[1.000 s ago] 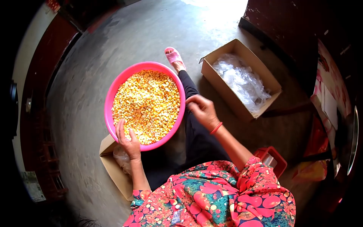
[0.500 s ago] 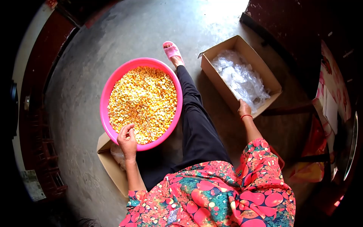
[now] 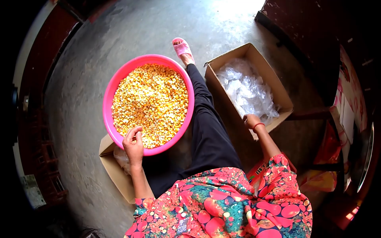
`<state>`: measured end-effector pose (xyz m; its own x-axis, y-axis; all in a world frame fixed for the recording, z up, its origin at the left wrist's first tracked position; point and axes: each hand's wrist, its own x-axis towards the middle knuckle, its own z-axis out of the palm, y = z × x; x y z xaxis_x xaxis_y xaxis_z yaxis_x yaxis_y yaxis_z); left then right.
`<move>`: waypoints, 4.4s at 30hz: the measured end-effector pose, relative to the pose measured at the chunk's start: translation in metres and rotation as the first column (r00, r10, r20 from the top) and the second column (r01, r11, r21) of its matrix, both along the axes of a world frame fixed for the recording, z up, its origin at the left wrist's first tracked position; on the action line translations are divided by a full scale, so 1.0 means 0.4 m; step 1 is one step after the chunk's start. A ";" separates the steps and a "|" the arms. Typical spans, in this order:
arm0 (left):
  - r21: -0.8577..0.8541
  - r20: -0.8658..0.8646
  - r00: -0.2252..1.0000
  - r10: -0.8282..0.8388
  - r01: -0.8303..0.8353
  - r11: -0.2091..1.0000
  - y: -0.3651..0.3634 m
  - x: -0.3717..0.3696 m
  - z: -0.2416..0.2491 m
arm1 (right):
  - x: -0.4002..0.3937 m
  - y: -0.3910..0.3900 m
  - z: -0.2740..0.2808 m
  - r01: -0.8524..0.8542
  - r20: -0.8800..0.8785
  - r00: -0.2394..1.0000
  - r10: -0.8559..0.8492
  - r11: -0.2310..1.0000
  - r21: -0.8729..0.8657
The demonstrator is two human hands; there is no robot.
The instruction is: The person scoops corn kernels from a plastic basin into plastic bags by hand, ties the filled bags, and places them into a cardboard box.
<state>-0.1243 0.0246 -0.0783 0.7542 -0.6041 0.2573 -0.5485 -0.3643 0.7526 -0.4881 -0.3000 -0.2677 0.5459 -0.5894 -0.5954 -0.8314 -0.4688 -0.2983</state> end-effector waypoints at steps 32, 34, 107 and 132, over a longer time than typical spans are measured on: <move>-0.331 -0.310 0.942 -0.131 0.022 0.943 -0.102 -0.079 0.074 | 0.377 0.053 0.727 -0.221 0.738 0.129 -0.663 0.706 0.673; -0.391 -0.248 0.941 -0.231 0.121 0.912 -0.133 -0.089 0.099 | 0.435 0.144 0.761 -0.417 0.759 0.212 -0.616 0.645 0.640; -0.466 -0.457 0.873 -0.167 -0.075 0.882 0.004 -0.076 0.196 | 0.606 0.349 0.803 -0.448 0.605 0.613 0.507 0.855 -0.262; -0.562 -0.827 0.394 -0.402 -0.595 0.575 0.074 -0.015 0.061 | 0.567 0.242 0.593 -0.446 0.623 0.613 -0.486 0.438 0.781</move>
<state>-0.1304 0.0540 -0.0538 0.8365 -0.4667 -0.2871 0.5283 0.5476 0.6489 -0.2613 -0.2033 -0.0306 0.9858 -0.0736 -0.1510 -0.1061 0.4242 -0.8993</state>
